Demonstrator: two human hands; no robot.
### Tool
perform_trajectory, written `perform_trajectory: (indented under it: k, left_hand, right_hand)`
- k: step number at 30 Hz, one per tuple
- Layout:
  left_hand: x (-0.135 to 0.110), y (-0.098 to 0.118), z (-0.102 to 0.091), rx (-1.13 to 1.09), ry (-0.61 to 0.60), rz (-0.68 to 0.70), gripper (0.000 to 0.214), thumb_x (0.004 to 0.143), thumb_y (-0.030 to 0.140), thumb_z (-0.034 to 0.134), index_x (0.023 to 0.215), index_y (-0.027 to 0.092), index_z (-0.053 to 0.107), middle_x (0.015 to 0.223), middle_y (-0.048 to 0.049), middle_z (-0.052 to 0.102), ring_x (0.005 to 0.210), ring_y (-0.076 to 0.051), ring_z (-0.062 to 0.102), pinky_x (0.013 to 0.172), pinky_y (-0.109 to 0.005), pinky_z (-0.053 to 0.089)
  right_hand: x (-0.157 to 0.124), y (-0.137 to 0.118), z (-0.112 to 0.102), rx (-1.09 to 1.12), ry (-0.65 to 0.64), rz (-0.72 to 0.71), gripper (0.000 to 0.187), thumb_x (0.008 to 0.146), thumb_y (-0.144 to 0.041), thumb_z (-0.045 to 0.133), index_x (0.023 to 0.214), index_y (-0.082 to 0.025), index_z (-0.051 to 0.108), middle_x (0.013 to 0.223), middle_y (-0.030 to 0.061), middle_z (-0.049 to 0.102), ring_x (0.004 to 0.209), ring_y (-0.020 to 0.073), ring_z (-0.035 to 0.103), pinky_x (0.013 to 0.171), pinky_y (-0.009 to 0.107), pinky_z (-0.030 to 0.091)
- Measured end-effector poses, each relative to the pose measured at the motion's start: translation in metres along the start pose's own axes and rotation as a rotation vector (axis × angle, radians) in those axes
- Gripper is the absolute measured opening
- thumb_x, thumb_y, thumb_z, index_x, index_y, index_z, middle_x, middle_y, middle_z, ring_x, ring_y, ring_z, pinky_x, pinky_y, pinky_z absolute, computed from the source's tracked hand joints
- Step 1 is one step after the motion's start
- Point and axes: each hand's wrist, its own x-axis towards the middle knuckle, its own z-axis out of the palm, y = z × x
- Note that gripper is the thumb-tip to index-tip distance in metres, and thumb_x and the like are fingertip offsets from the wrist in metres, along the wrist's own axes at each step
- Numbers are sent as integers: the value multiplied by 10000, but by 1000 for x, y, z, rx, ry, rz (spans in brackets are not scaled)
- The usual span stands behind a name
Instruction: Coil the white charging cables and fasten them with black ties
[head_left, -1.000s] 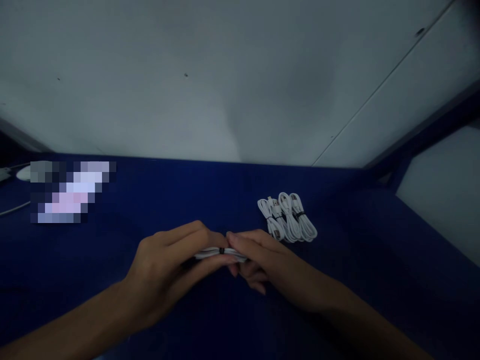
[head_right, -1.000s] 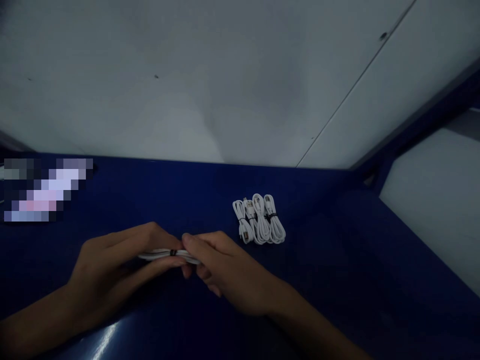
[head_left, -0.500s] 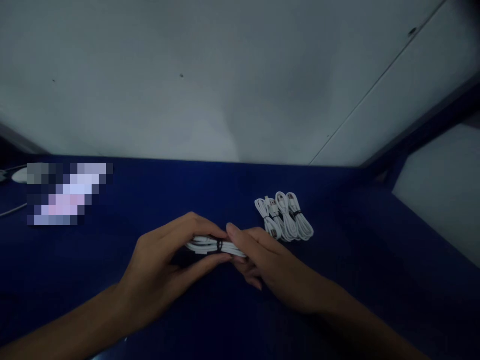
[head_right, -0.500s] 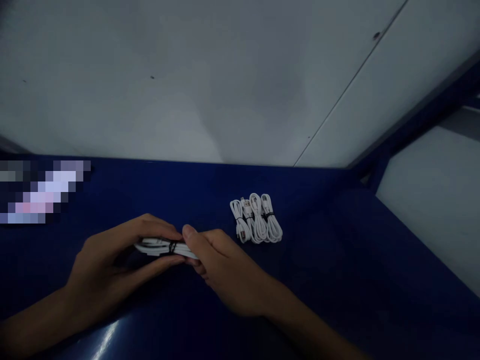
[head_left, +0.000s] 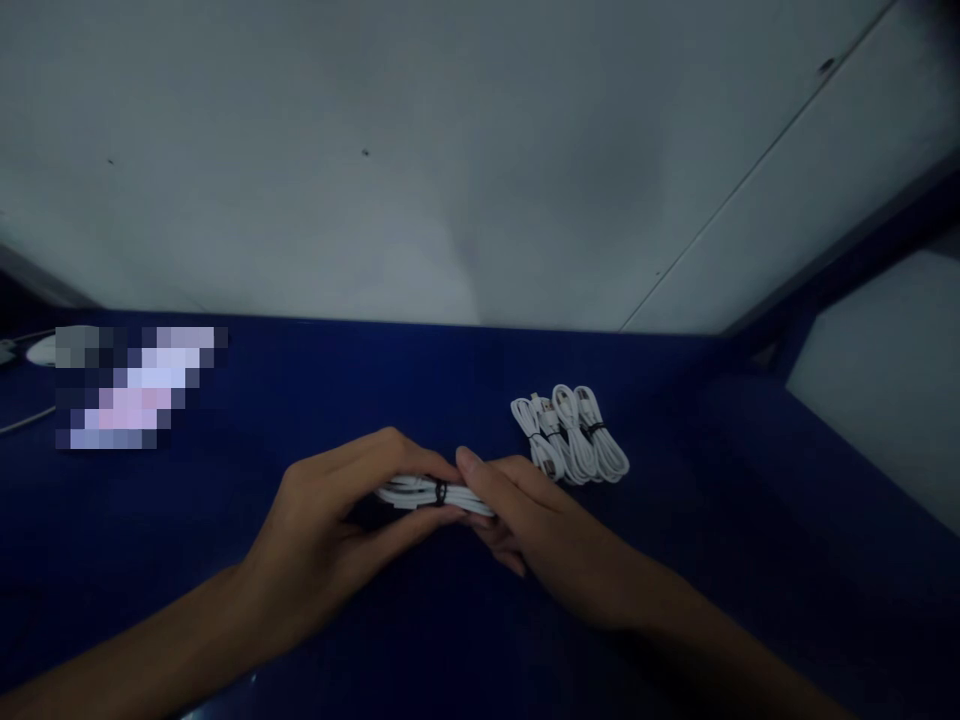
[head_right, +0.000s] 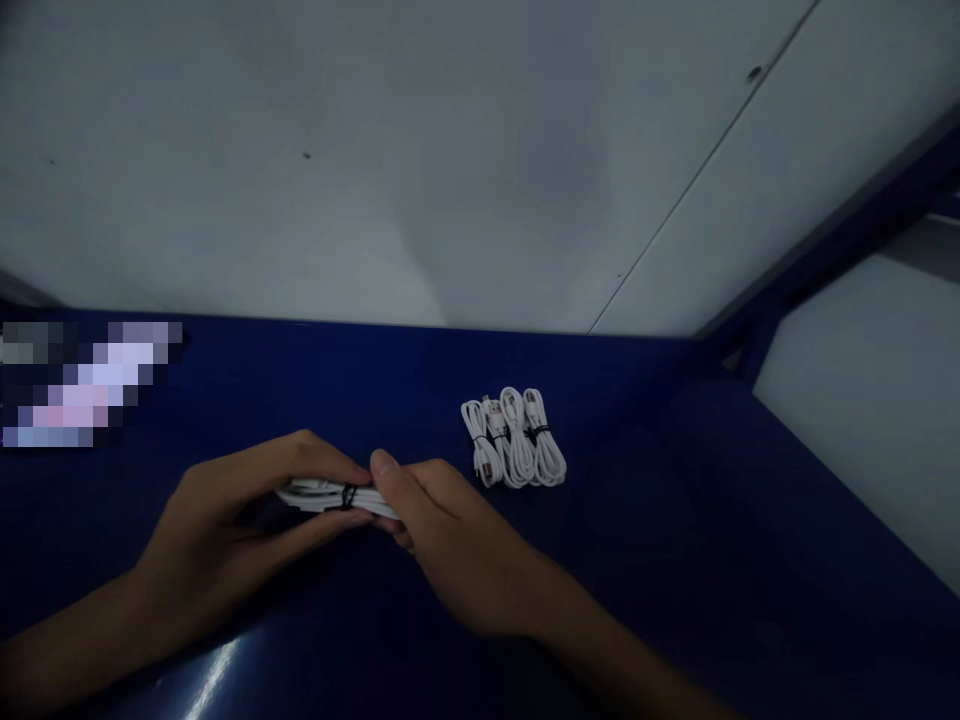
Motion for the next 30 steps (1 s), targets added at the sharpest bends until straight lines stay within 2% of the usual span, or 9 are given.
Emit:
perform_trajectory:
  k: [10, 15, 20, 25, 30]
  left_hand:
    - [-2, -1, 1, 39, 3, -6, 218, 962, 232, 863, 1148, 265, 756, 970, 37, 793, 813, -126, 747, 724, -242, 565]
    - [0, 0, -1, 50, -25, 13, 185, 973, 206, 848, 1131, 252, 763, 962, 35, 785, 812, -124, 745, 729, -235, 563]
    - [-1, 0, -2, 43, -32, 6, 158, 983, 214, 835, 1119, 249, 764, 961, 28, 788, 814, -133, 754, 730, -237, 575]
    - [-1, 1, -2, 39, -29, 10, 170, 987, 188, 826, 1137, 249, 773, 992, 18, 809, 844, -139, 774, 751, -231, 594]
    - [-1, 3, 1, 48, 10, -19, 165, 994, 279, 829, 1144, 282, 759, 968, 34, 832, 810, -147, 794, 731, -243, 610]
  right_hand:
    - [-2, 2, -1, 11, 27, 67, 651, 1091, -756, 392, 739, -216, 482, 707, -33, 417, 671, 149, 384, 639, 299, 362]
    - [0, -1, -1, 19, -14, 47, 665, 1107, -738, 364, 703, -218, 448, 661, -42, 376, 637, 146, 351, 621, 301, 343]
    - [-2, -2, -1, 33, 1, 68, 641, 1103, -735, 391, 725, -220, 454, 689, -38, 376, 647, 148, 336, 600, 292, 322]
    - [-3, -3, -1, 39, -17, 47, 640, 1113, -717, 385, 714, -220, 438, 680, -41, 360, 635, 144, 315, 596, 292, 309]
    - [-4, -4, 0, 23, -1, -9, 615, 1133, -680, 370, 758, -212, 507, 696, -35, 406, 650, 144, 367, 621, 291, 326]
